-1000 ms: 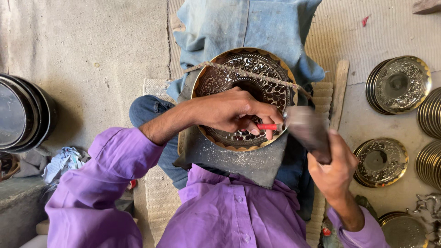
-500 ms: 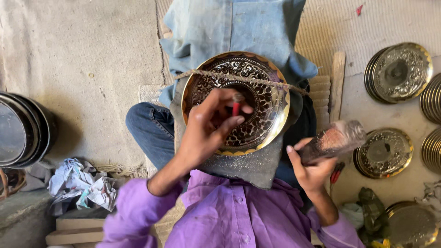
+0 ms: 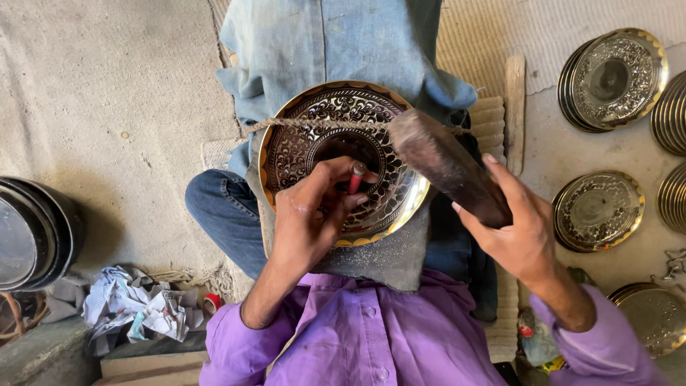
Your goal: The person sits cross-legged on the floor with an engraved brass plate resting on their lap. They hold a red-handled punch against the plate's patterned surface with one hand and repeatedly strike it with a wooden mallet held in the other hand, repositioning the punch across the design to work the decoration, and briefly hold up the punch between strikes.
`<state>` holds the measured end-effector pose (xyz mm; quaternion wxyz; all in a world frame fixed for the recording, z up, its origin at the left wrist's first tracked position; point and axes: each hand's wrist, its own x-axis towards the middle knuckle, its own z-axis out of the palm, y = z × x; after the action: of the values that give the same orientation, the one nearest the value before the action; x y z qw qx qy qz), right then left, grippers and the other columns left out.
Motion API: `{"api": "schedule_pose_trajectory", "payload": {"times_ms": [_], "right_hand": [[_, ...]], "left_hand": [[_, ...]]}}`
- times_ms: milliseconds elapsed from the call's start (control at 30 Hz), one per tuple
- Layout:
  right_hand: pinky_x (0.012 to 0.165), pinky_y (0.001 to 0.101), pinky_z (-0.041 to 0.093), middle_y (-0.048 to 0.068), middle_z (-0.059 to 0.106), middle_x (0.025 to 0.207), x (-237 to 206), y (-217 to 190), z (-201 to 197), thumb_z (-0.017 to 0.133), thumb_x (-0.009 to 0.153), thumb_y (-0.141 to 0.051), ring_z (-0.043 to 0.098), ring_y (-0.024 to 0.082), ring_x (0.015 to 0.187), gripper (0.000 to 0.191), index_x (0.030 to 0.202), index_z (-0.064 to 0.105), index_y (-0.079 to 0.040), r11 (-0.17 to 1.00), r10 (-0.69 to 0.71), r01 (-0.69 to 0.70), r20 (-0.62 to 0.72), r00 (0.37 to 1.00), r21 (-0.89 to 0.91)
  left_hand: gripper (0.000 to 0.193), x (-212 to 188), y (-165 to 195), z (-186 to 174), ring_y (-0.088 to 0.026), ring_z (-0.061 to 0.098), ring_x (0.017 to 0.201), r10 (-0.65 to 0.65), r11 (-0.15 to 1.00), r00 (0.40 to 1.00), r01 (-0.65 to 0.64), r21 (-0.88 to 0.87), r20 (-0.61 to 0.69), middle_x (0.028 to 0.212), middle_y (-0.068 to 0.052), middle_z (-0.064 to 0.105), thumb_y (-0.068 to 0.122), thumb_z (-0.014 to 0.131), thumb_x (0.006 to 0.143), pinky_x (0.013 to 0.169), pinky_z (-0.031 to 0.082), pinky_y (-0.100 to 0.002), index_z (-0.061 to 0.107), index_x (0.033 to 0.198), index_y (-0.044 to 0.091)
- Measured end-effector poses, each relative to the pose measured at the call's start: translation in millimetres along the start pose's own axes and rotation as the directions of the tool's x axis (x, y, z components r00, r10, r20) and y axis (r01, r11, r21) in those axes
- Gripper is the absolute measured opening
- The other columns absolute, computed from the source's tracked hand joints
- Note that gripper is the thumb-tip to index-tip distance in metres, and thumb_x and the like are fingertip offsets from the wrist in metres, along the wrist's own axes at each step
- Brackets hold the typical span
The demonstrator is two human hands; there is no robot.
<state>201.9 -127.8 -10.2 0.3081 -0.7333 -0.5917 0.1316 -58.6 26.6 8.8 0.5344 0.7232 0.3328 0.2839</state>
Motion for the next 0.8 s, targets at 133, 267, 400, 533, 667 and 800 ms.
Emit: {"api": "schedule_pose_trajectory", "payload": {"times_ms": [133, 267, 400, 533, 667, 800], "right_hand": [[0.073, 0.0399, 0.056, 0.016, 0.069, 0.108, 36.5, -7.1, -21.4, 0.087, 0.078, -0.003, 0.069, 0.034, 0.09, 0.075, 0.146, 0.055, -0.011, 0.95, -0.278, 0.283, 0.056, 0.959, -0.131], [0.072, 0.0422, 0.055, 0.018, 0.066, 0.102, 53.7, -18.6, -34.6, 0.082, 0.078, 0.0, 0.068, 0.032, 0.084, 0.066, 0.134, 0.048, -0.003, 0.949, -0.314, 0.314, -0.046, 0.948, -0.016], [0.075, 0.0308, 0.057, 0.004, 0.069, 0.1, 53.4, -31.1, -33.8, 0.079, 0.093, -0.004, 0.07, 0.016, 0.08, 0.053, 0.134, 0.048, -0.015, 0.918, -0.03, 0.017, 0.028, 0.999, 0.396], [0.067, 0.0371, 0.055, 0.007, 0.071, 0.09, 63.2, -33.1, -33.4, 0.079, 0.08, -0.001, 0.069, 0.02, 0.073, 0.064, 0.139, 0.059, -0.017, 0.976, -0.178, 0.204, 0.248, 0.952, -0.08], [0.072, 0.0333, 0.056, 0.001, 0.067, 0.094, 71.3, -37.3, -28.0, 0.071, 0.082, -0.003, 0.068, 0.014, 0.081, 0.08, 0.155, 0.04, -0.01, 0.971, -0.083, 0.038, 0.184, 0.979, 0.235], [0.07, 0.0392, 0.056, 0.006, 0.068, 0.097, 74.0, -40.8, -28.4, 0.075, 0.077, 0.002, 0.068, 0.024, 0.078, 0.084, 0.152, 0.047, -0.022, 0.964, -0.227, 0.255, 0.271, 0.935, -0.07]], "left_hand": [[0.036, 0.1, 0.2, 0.8, -0.017, 0.078, 0.108, 0.014, 1.0, 1.0, -0.014, 0.014, -0.008, 0.114, -0.009, 0.077, -0.008, 0.07, 0.093, 0.086, 0.063, -0.027, 0.055, 0.125, 0.0], [0.034, 2.7, 0.8, 0.4, -0.019, 0.077, 0.112, 0.059, 0.998, 0.997, -0.059, -0.021, 0.04, 0.115, -0.011, 0.077, -0.009, 0.07, 0.093, 0.093, 0.064, -0.029, 0.057, 0.123, 0.0], [0.035, 3.5, 1.6, 0.1, -0.018, 0.076, 0.112, 0.023, 1.0, 0.999, -0.022, -0.02, 0.035, 0.115, -0.011, 0.077, -0.009, 0.07, 0.092, 0.092, 0.062, -0.029, 0.055, 0.124, -0.001], [0.037, 4.1, 2.6, -0.1, -0.018, 0.077, 0.11, 0.014, 1.0, 0.999, -0.014, 0.01, 0.035, 0.113, -0.011, 0.078, -0.008, 0.07, 0.092, 0.091, 0.063, -0.029, 0.057, 0.125, -0.002], [0.037, 4.7, 3.6, -0.2, -0.018, 0.076, 0.113, 0.02, 1.0, 0.999, -0.019, -0.02, 0.036, 0.115, -0.01, 0.077, -0.007, 0.07, 0.094, 0.091, 0.063, -0.028, 0.056, 0.127, -0.001], [0.036, 5.2, 4.3, -0.2, -0.018, 0.077, 0.11, 0.008, 1.0, 0.999, -0.008, 0.004, 0.041, 0.114, -0.009, 0.078, -0.009, 0.07, 0.092, 0.089, 0.064, -0.029, 0.06, 0.125, 0.001]]}}
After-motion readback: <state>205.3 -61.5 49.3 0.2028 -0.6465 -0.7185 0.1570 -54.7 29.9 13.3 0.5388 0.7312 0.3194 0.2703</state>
